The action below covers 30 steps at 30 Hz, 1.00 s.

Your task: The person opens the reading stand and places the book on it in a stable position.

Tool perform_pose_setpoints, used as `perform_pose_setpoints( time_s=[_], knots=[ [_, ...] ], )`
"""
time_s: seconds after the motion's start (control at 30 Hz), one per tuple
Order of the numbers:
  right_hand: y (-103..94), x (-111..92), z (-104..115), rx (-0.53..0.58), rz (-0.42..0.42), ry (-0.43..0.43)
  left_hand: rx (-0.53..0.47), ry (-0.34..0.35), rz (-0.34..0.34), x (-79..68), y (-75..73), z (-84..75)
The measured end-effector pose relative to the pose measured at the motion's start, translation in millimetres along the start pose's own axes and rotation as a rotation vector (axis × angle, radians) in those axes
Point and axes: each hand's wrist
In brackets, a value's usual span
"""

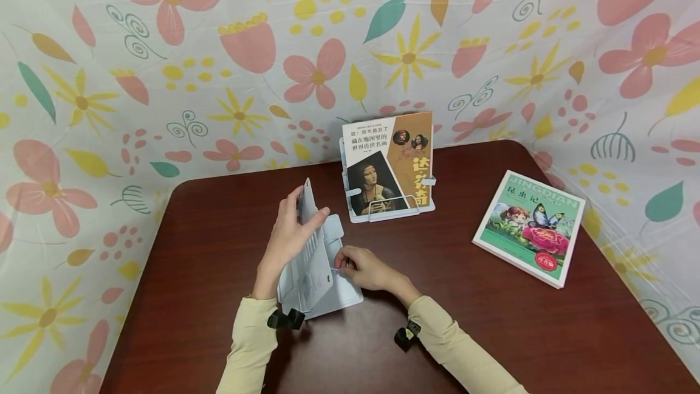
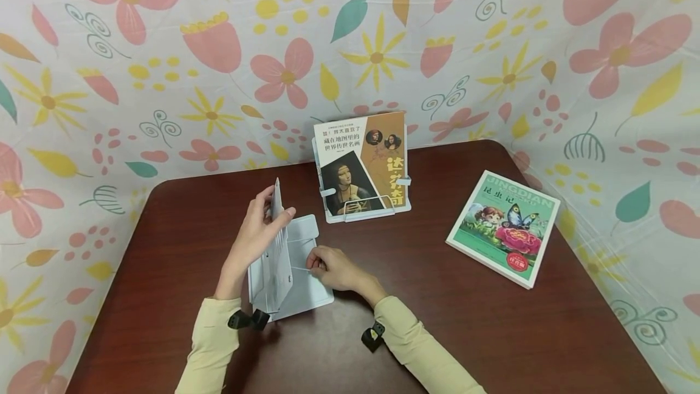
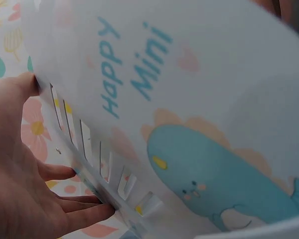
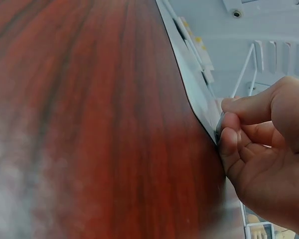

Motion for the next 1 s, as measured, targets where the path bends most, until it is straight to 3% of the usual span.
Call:
perform_pose_setpoints(
  time_s=[0.2, 0.47, 0.7, 0.87, 1.0],
  knots=[
    [-6.5, -8.4, 12.0, 0.048, 0.018, -0.007, 0.001, 0.015, 0.025, 1.8, -1.9, 3.0],
    [-13.6, -26.7, 63.8, 0.132, 0.121, -0.15, 0.025, 0.174, -0.026, 12.9, -23.4, 36.4],
    [1.1, -29.4, 68.7, 0.137, 0.015, -0.252, -0.019, 0.155, 0.054, 14.9, -34.1, 57.8],
    [7.2, -27.9, 65.3, 0.122, -0.042, -0.304, -0.044, 0.142, 0.012, 10.8, -39.2, 64.9],
    [7.7, -25.9, 63.3, 0.168, -0.047, -0.283, -0.061, 0.095, -0.016, 3.5, -47.3, 72.0]
  ],
)
Point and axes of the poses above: each hand's wrist, its own x-axis towards the middle knuckle, its own y-axis out of the palm, z = x × y, and after that the axes turned 13 degrees about z, right-handed
